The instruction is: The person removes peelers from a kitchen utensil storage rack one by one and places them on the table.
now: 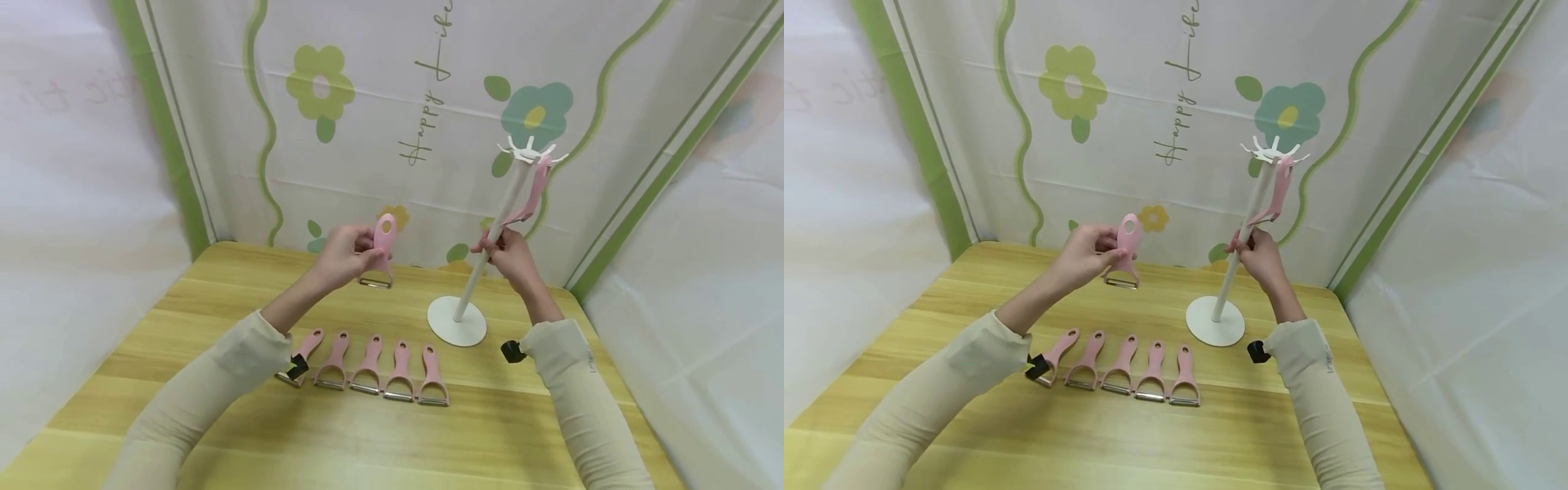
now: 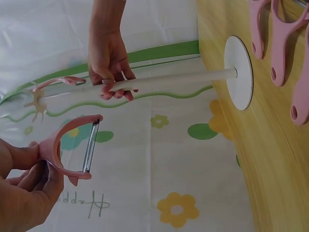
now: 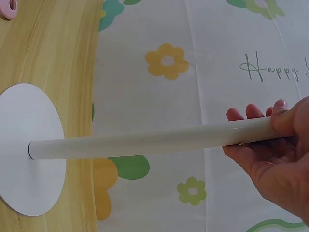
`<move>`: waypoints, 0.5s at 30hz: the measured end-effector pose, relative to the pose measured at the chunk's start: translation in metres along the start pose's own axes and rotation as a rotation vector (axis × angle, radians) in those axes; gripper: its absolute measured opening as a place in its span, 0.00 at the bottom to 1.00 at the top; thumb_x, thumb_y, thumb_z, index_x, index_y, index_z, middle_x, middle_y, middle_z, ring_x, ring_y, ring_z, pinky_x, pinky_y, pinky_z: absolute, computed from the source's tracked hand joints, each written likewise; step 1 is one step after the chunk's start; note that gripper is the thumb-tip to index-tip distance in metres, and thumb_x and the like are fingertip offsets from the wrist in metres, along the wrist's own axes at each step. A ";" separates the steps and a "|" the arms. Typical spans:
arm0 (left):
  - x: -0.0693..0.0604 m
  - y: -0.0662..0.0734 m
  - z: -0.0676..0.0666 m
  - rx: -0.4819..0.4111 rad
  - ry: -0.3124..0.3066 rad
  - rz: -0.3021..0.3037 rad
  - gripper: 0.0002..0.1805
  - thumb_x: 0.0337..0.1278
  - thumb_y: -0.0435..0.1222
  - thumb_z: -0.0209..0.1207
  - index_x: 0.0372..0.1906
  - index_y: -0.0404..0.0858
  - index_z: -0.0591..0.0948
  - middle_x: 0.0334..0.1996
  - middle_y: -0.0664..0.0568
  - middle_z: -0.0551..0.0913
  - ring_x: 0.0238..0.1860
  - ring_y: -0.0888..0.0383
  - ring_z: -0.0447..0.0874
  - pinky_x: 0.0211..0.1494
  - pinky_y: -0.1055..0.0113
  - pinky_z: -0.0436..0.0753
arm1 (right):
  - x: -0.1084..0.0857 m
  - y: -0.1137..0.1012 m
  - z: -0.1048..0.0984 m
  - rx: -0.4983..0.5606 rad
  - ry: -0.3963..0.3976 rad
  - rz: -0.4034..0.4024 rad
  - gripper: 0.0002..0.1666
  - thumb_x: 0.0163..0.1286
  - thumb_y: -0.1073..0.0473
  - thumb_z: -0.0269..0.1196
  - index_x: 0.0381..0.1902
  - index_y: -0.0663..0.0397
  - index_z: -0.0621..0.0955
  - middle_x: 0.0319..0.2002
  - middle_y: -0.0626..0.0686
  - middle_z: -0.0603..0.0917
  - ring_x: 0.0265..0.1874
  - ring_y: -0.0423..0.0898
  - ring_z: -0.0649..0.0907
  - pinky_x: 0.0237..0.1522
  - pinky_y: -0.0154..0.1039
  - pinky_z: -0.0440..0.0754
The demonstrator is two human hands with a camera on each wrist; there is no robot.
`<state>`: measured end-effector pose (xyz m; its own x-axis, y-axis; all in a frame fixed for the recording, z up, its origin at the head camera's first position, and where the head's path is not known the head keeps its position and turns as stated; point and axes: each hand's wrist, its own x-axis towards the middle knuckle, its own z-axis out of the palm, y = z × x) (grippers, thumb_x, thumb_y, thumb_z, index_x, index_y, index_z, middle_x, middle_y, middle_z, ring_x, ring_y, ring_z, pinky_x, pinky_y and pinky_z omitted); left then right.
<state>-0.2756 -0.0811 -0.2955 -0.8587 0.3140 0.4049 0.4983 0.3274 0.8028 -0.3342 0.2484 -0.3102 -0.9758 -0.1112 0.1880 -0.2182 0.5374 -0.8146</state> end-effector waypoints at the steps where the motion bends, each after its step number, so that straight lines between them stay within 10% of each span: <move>1: -0.002 -0.002 -0.001 -0.005 -0.007 -0.005 0.11 0.62 0.24 0.61 0.48 0.24 0.82 0.40 0.36 0.88 0.40 0.46 0.90 0.40 0.67 0.89 | 0.000 0.000 0.000 0.000 0.001 -0.001 0.18 0.80 0.57 0.50 0.54 0.68 0.73 0.50 0.69 0.82 0.54 0.57 0.82 0.60 0.54 0.82; 15: -0.041 -0.031 -0.024 0.059 -0.027 -0.149 0.11 0.63 0.25 0.61 0.49 0.28 0.81 0.42 0.38 0.88 0.45 0.45 0.89 0.44 0.66 0.89 | 0.000 0.000 0.000 -0.017 0.004 -0.008 0.18 0.80 0.56 0.50 0.54 0.68 0.73 0.50 0.69 0.83 0.54 0.56 0.83 0.55 0.44 0.85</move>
<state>-0.2590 -0.1255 -0.3264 -0.9205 0.2818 0.2707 0.3725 0.4239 0.8255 -0.3340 0.2491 -0.3103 -0.9739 -0.1122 0.1973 -0.2262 0.5502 -0.8038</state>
